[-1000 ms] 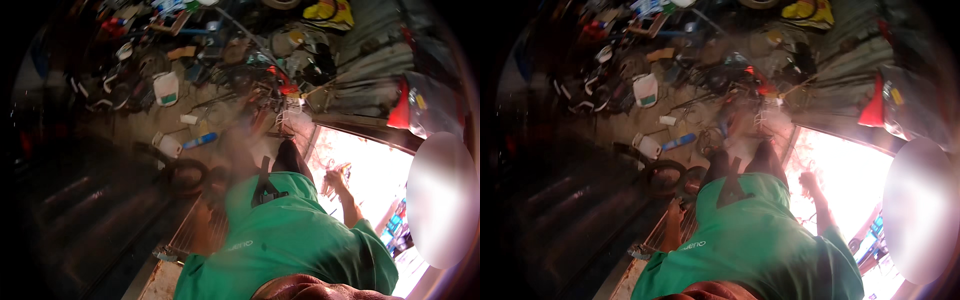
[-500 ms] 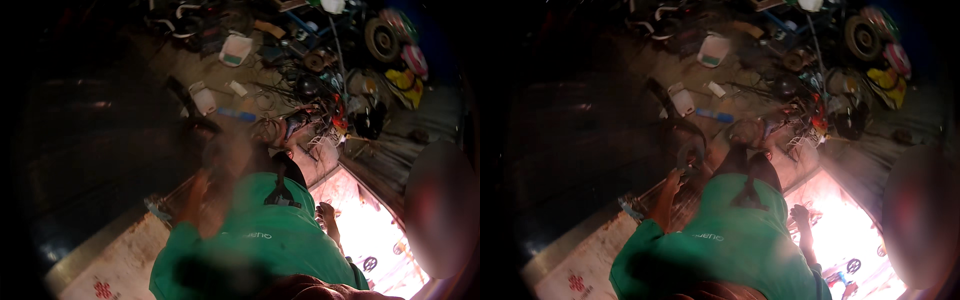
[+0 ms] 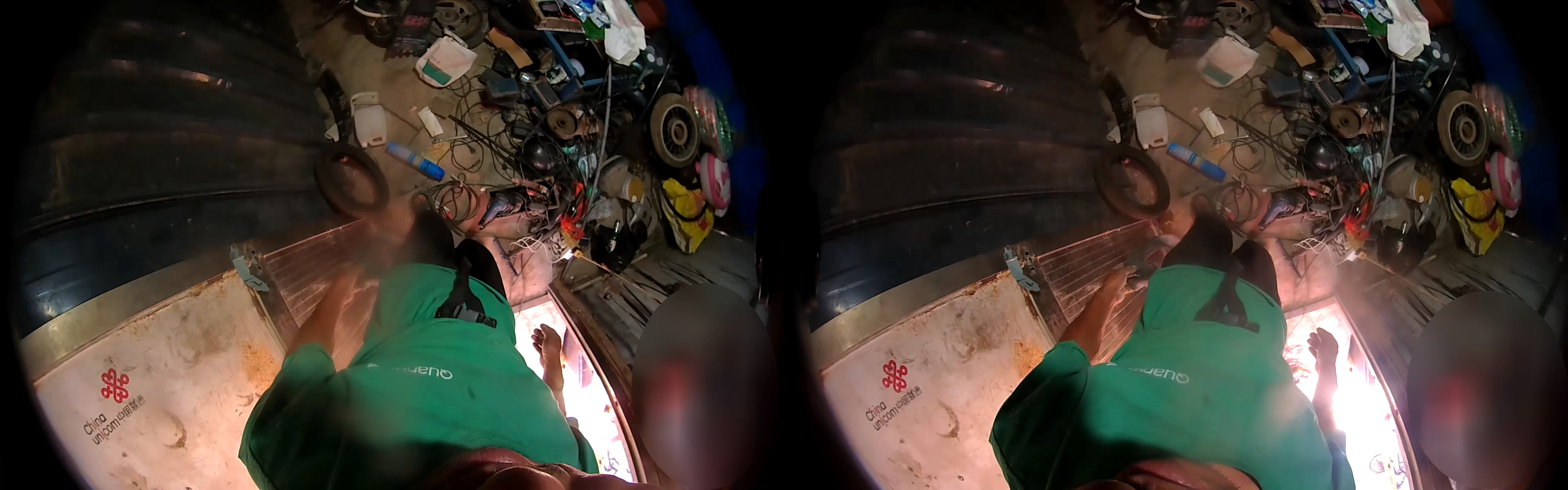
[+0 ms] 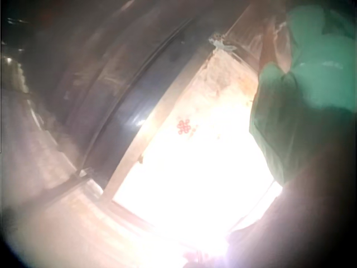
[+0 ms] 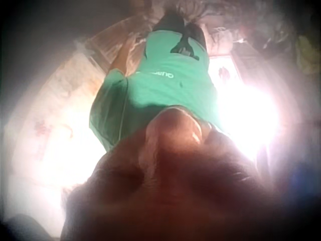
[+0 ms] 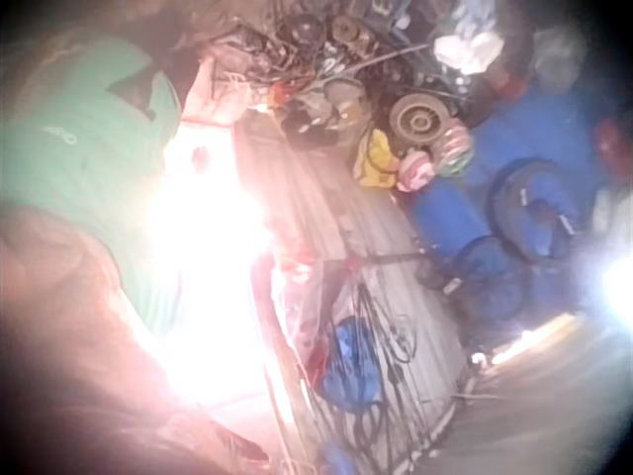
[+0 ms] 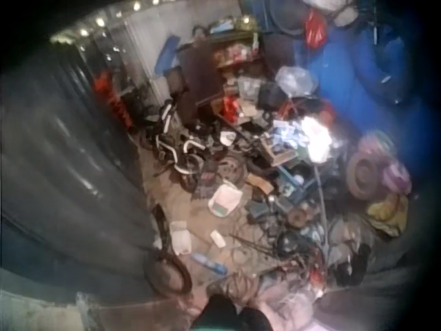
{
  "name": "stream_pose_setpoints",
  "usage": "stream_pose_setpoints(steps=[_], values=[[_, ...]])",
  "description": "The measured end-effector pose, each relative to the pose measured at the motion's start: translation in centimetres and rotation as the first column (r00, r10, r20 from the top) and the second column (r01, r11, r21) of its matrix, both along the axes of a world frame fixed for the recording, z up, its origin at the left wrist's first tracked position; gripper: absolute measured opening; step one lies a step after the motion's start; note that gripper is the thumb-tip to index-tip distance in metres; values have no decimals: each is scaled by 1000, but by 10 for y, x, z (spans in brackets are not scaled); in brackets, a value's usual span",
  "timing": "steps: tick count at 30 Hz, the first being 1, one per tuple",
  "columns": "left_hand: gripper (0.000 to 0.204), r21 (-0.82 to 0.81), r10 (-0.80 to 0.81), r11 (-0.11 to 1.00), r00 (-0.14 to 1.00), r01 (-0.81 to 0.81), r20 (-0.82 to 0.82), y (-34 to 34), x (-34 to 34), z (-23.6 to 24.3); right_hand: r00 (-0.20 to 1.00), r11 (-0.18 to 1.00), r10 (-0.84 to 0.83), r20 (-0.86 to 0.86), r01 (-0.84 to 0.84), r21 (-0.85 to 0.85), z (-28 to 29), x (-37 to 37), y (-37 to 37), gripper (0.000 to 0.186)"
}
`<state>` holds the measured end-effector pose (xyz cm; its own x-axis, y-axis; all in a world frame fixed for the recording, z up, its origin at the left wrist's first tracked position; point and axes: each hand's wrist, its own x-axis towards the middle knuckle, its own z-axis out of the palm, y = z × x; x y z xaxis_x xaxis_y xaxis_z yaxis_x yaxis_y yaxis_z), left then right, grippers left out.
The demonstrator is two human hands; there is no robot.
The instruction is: The person cuts a piece of rubber with shears and then fits it around a component of the vehicle.
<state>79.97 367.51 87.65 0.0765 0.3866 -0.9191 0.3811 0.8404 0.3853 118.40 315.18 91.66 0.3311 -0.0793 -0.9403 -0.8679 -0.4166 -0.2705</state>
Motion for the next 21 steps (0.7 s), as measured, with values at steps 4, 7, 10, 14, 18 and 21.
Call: stream_pose_setpoints(steps=[4, 7, 10, 14, 18, 21], values=[[41, 16, 41, 999, 999, -41, -23, 10, -20, -23, 999, 999, 40, 27, -40, -8, 3, 4, 27, 35], [35, -154, 135, 979, 991, -132, 9, 42, -27, -41, 998, 998, 63, 10, -63, 19, 2, 4, 58, 37], [32, -60, 32, 998, 995, -27, 92, 61, -2, -26, 995, 995, 91, 39, -92, 26, 9, -2, 90, 36], [31, -86, 65, 995, 993, -57, 95, 106, -1, -26, 988, 988, 155, 17, -155, 14, 17, -5, 155, 34], [30, 11, 127, 992, 990, -127, 54, 138, 41, 6, 990, 990, 137, 16, -137, 34, 22, -6, 215, 31], [29, 61, 183, 982, 982, -180, -48, 144, 32, 0, 974, 973, 221, 43, -223, 58, 18, -3, 252, 29]])
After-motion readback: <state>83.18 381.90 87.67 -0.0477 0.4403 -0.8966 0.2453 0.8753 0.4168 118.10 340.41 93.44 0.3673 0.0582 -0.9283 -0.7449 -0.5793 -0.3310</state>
